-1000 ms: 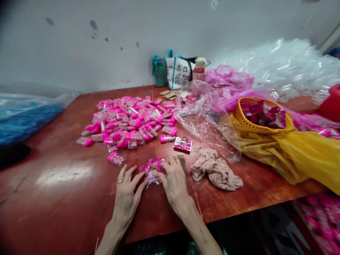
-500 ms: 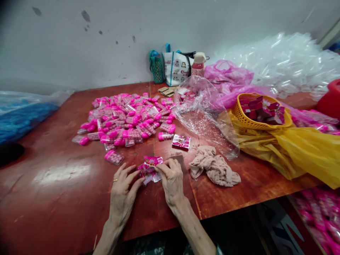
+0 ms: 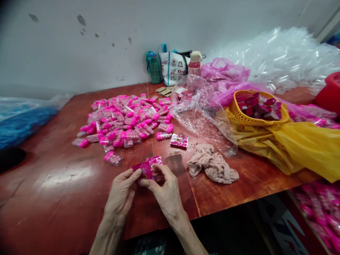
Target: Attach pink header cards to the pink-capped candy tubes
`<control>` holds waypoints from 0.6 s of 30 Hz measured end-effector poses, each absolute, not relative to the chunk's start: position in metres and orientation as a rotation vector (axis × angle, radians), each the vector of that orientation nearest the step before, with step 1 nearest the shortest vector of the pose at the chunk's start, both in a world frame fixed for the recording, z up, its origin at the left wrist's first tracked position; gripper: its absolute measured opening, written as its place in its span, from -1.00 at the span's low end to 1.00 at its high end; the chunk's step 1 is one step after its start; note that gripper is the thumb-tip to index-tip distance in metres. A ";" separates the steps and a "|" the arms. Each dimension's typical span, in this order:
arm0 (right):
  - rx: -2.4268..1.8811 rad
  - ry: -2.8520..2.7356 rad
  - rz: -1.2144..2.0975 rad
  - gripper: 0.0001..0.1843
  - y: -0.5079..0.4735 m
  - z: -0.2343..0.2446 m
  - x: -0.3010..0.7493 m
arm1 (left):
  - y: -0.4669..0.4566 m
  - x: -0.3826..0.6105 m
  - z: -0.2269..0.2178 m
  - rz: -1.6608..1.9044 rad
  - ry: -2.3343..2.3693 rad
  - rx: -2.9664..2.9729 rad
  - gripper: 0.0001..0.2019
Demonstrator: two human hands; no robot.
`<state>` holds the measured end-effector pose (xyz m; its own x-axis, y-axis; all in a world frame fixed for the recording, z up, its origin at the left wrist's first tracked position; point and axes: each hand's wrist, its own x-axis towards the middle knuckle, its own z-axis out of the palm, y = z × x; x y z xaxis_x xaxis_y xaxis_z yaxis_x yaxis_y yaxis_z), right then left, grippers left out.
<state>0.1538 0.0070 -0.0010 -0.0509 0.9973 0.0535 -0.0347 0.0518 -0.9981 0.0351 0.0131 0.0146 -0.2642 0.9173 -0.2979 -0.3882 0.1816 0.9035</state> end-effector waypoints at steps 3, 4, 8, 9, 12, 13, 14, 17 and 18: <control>-1.184 -1.216 1.273 -0.81 0.005 -0.002 0.147 | 0.008 0.038 0.015 1.398 1.229 0.527 -0.88; -1.200 -1.221 1.257 -0.76 0.004 -0.003 0.145 | 0.006 0.039 0.015 1.400 1.223 0.515 -0.90; -1.243 -1.285 1.174 -0.72 0.000 -0.006 0.143 | 0.003 0.039 0.016 1.384 1.204 0.491 -0.91; -1.250 -1.314 1.144 -0.73 0.000 -0.007 0.144 | 0.002 0.038 0.017 1.374 1.197 0.488 -0.90; -1.244 -1.416 1.047 -0.77 0.001 -0.006 0.148 | 0.001 0.037 0.018 1.323 1.176 0.487 -0.81; -1.232 -1.454 1.021 -0.79 0.002 -0.006 0.150 | 0.002 0.037 0.018 1.303 1.178 0.483 -0.78; -1.217 -1.493 0.999 -0.80 0.003 -0.005 0.151 | 0.002 0.038 0.017 1.288 1.182 0.476 -0.76; -1.184 -1.582 0.946 -0.80 0.005 -0.001 0.155 | 0.004 0.040 0.013 1.284 1.181 0.427 -0.80; -1.179 -1.602 0.936 -0.79 0.005 0.000 0.156 | 0.005 0.041 0.011 1.294 1.170 0.415 -0.82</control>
<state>0.1555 0.0046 0.0004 -0.1305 0.9651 0.2272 0.2758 0.2554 -0.9267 0.0412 0.0047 0.0111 -0.1554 0.8882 -0.4325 -0.5198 0.2988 0.8004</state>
